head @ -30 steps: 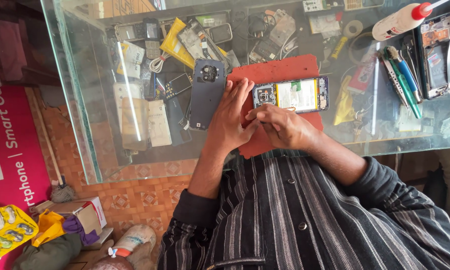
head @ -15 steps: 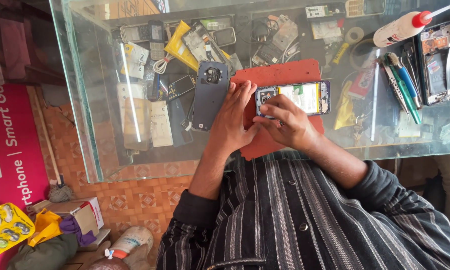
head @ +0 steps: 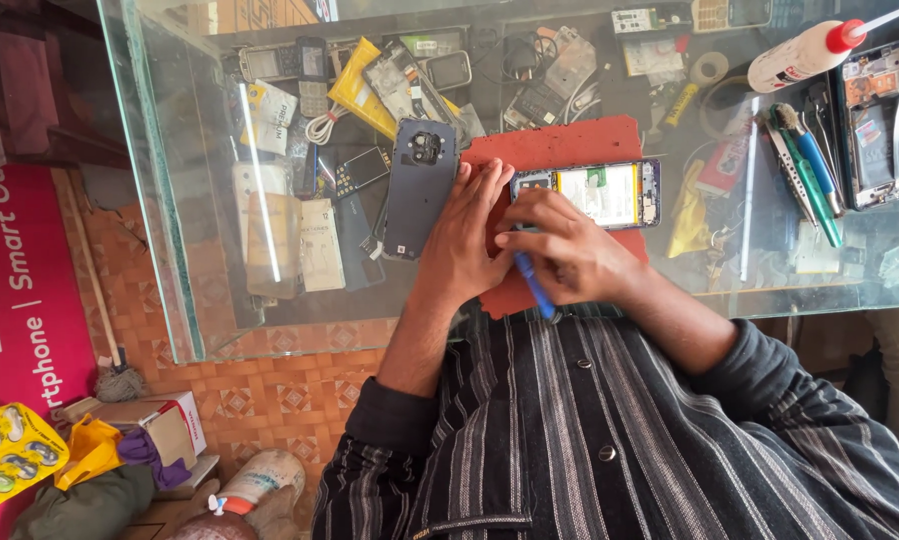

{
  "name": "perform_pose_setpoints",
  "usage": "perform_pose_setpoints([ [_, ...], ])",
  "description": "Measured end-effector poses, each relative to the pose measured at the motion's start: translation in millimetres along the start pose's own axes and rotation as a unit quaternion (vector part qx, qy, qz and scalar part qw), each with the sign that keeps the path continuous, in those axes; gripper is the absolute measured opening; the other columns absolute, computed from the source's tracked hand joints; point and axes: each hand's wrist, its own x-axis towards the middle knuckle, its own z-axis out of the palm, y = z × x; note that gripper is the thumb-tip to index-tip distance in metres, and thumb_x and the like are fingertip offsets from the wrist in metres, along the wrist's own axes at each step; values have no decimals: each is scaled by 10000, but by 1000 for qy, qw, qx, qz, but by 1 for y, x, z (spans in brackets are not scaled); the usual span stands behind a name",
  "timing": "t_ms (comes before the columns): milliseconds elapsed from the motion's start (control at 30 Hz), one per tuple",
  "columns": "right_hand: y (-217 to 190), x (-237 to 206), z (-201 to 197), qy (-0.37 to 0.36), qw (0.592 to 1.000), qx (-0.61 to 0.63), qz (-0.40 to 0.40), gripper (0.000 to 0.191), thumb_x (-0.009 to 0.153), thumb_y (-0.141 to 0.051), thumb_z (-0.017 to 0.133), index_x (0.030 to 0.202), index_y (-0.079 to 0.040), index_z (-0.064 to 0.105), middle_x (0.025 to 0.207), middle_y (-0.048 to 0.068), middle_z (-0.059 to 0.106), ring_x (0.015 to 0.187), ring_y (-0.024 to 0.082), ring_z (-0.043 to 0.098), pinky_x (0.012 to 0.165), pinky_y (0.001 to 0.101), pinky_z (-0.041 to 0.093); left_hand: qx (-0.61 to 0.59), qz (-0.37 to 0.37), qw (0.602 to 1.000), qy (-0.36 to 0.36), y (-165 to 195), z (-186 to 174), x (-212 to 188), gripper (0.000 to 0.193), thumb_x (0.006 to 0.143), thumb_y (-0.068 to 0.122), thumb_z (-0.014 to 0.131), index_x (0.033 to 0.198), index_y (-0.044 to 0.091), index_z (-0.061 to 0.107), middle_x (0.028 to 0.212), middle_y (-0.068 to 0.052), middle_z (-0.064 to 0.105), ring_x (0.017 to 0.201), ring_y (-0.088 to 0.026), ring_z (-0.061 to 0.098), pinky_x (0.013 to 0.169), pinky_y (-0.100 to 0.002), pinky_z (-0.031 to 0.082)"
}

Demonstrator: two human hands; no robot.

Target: The person repairs a disassembled smartphone on a glass counter, using a screwdriver and pry tool to work on the internal components and battery area. They reposition the phone body, manipulate small internal parts, then hold up the reassembled phone and power it on.

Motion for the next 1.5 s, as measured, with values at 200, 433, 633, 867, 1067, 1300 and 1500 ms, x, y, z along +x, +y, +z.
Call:
perform_pose_setpoints([
  [200,-8,6,-1,-111,988,-100,-47,571,743,-24,714,1296,-145,641,1246,131,595,1181,342,570,1030,564,465,-1,10,1000,-6,-4,1,0,867,803,55,698,1567,-36,298,1556,-158,525,1507,-326,455,1345,-505,246],
  [433,-6,-12,-7,-107,972,-182,-104,469,781,-140,762,1241,-75,695,1307,125,601,1201,327,600,1000,496,507,-6,-10,1000,-17,-5,1,0,855,881,148,735,1582,-22,277,1577,-152,519,1522,-337,440,1348,-485,238],
  [633,12,-26,10,159,966,65,191,423,940,225,605,1264,-38,533,1223,176,662,1019,239,732,869,309,642,0,-26,1000,1,-3,4,-1,1001,847,267,854,1592,-4,243,1568,-133,503,1532,-384,371,1320,-480,249],
  [867,33,-11,10,208,956,99,184,698,1032,216,585,1498,-109,180,1260,226,606,1157,308,719,966,403,651,-8,-48,999,2,-4,6,-3,1053,791,265,917,1591,42,270,1559,-73,532,1535,-424,354,1306,-475,282],
  [1067,39,-5,13,209,969,28,129,728,1027,197,614,1501,-147,183,1291,229,584,1166,322,722,939,401,660,-12,-46,999,5,-5,6,-3,1053,795,269,916,1592,31,269,1562,-68,528,1533,-439,356,1299,-483,285],
  [1300,40,1,15,203,970,54,124,711,1040,197,598,1506,-164,201,1299,238,578,1198,338,709,983,415,657,-10,-38,999,9,-4,6,-2,1042,798,271,915,1585,26,278,1549,-73,543,1519,-422,388,1303,-488,293],
  [1500,33,24,-4,74,992,-91,-40,669,797,215,632,1278,-144,337,1133,172,655,1064,473,647,854,515,578,-11,-24,1000,5,-5,3,-1,1026,814,268,909,1589,28,282,1561,-97,532,1498,-361,449,1320,-488,291],
])
